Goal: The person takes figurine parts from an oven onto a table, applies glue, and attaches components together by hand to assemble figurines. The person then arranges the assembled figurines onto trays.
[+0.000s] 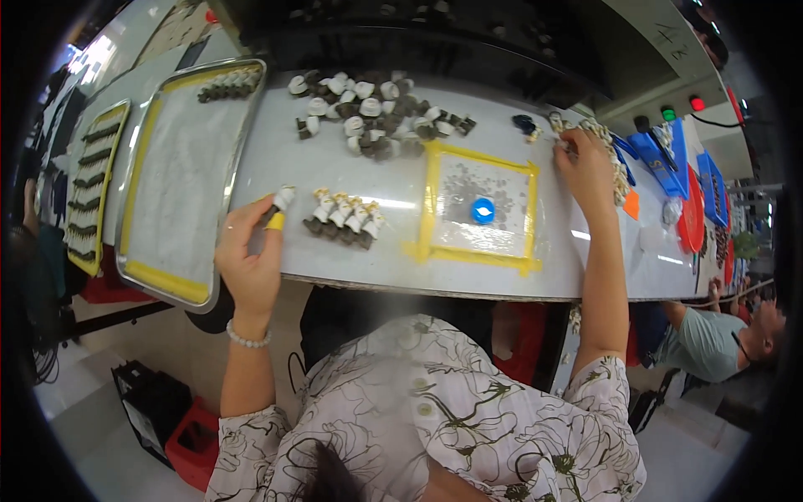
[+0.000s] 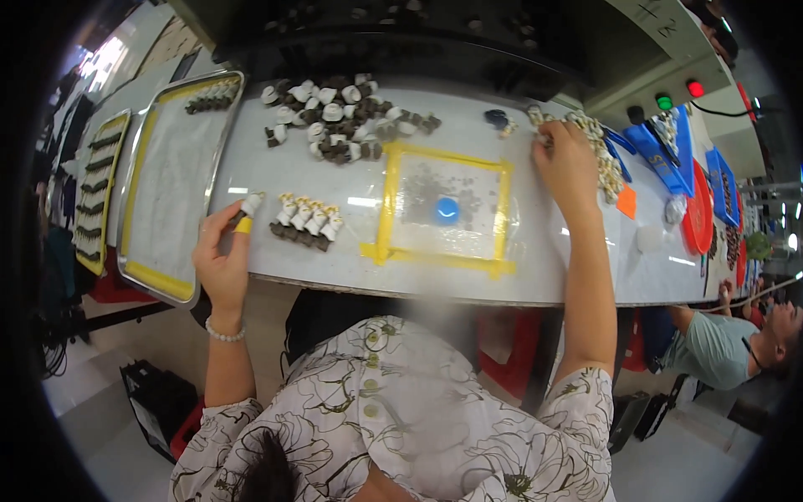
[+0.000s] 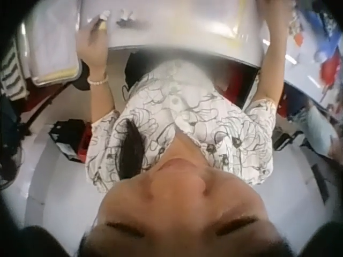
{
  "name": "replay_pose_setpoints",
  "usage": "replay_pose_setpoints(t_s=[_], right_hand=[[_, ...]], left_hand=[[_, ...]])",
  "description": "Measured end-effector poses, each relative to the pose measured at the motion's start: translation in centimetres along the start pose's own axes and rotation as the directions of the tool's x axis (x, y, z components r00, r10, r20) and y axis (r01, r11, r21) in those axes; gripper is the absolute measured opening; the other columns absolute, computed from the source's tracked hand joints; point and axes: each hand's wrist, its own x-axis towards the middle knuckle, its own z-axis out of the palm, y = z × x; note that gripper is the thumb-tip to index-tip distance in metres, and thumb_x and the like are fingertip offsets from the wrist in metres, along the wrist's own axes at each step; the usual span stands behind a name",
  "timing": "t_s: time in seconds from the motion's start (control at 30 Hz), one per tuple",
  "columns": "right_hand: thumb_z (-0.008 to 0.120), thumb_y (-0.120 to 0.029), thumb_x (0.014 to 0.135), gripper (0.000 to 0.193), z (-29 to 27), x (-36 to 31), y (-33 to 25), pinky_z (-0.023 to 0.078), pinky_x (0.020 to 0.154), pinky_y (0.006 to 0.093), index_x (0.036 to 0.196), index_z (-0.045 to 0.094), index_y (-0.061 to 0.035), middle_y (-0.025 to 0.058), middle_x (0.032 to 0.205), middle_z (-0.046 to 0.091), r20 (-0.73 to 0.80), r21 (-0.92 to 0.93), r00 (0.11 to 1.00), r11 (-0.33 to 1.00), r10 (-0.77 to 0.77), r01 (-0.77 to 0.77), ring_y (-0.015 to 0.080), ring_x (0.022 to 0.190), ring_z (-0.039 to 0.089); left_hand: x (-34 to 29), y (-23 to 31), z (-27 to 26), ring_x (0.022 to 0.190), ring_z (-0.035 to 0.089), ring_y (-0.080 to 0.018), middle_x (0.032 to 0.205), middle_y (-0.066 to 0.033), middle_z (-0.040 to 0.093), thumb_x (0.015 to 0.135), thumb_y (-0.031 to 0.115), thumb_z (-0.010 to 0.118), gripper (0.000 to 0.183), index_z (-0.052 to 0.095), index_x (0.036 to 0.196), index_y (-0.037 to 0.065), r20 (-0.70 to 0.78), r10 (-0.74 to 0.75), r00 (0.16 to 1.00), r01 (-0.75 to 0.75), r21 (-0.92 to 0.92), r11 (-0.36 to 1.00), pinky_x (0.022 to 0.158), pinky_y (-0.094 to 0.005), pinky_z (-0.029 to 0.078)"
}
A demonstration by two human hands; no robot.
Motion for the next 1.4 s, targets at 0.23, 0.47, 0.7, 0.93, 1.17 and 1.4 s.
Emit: replay_pose_setpoints(t_s=[0.23, 0.47, 0.7, 0.93, 1.17, 1.4], right_hand=[[0.068, -0.008, 0.076, 0.017, -1.1, -3.4, -3.7, 0.048, 0.069, 0.0338, 0.092, 0.063, -0.0021, 0.0094, 0.085, 0.060, -0.017, 0.103, 0.998, 0.993, -0.060, 0.061, 0.0249, 0.078, 0.059], [0.070, -0.005, 0.075, 0.018, -0.6, -7.3, -4.7, 0.047, 0.065, 0.0326, 0.092, 0.063, -0.0008, 0.0092, 0.083, 0.058, -0.071, 0.202, 0.997, 0.979, -0.026, 0.039, 0.0231, 0.074, 0.057], [0.070, -0.006, 0.077, 0.019, 0.2, -7.9, -4.9, 0.047, 0.064, 0.0316, 0.093, 0.063, -0.0007, 0.0095, 0.084, 0.057, -0.068, 0.267, 0.997, 0.964, 0.026, -0.007, 0.0222, 0.072, 0.057], [0.070, -0.007, 0.078, 0.020, 0.2, -8.0, -4.6, 0.047, 0.064, 0.0313, 0.095, 0.063, -0.0014, 0.0093, 0.084, 0.057, -0.072, 0.307, 0.997, 0.952, 0.034, -0.010, 0.0222, 0.072, 0.057], [0.067, -0.004, 0.078, 0.019, 0.0, -8.5, -4.1, 0.047, 0.064, 0.0302, 0.096, 0.063, -0.0013, 0.0091, 0.086, 0.056, -0.034, 0.369, 0.998, 0.929, 0.055, -0.039, 0.0213, 0.073, 0.056], [0.067, -0.004, 0.079, 0.018, 0.0, -8.4, -3.9, 0.046, 0.064, 0.0295, 0.096, 0.062, -0.0011, 0.0089, 0.087, 0.055, -0.019, 0.398, 0.998, 0.916, 0.062, -0.050, 0.0204, 0.073, 0.055]], left_hand=[[-0.6, 0.3, 0.4, 0.090, 0.059, -0.0300, 0.093, -0.0128, 0.064, 0.071, -0.006, 0.063, 0.032, 0.066, 0.102, 0.000, 0.123, 0.188, 0.974, -0.200, 0.092, 0.975, 0.080, -0.0356, 0.047], [-0.7, 0.3, 0.0, 0.093, 0.058, -0.0315, 0.097, -0.0145, 0.063, 0.072, 0.001, 0.067, 0.032, 0.064, 0.104, -0.001, 0.200, 0.228, 0.953, -0.235, 0.014, 0.972, 0.083, -0.0373, 0.046], [-2.0, 4.2, 2.9, 0.113, 0.040, -0.0399, 0.119, -0.0252, 0.043, 0.061, 0.029, 0.083, 0.071, 0.046, 0.115, 0.002, 0.131, 0.124, 0.984, -0.151, 0.216, 0.965, 0.093, -0.0452, 0.038], [-2.3, 4.9, 4.9, 0.105, 0.039, -0.0420, 0.117, -0.0259, 0.038, 0.059, 0.029, 0.080, 0.069, 0.046, 0.112, 0.001, 0.194, 0.097, 0.976, -0.167, 0.385, 0.908, 0.091, -0.0490, 0.037], [-1.9, 5.7, 4.5, 0.108, 0.039, -0.0436, 0.116, -0.0275, 0.036, 0.057, 0.022, 0.080, 0.066, 0.047, 0.110, 0.001, 0.225, 0.054, 0.973, -0.130, 0.338, 0.932, 0.092, -0.0491, 0.039], [-1.2, 5.3, 4.2, 0.109, 0.038, -0.0442, 0.115, -0.0287, 0.038, 0.054, 0.019, 0.080, 0.065, 0.047, 0.107, 0.001, 0.242, 0.022, 0.970, -0.100, 0.312, 0.945, 0.091, -0.0491, 0.040]])
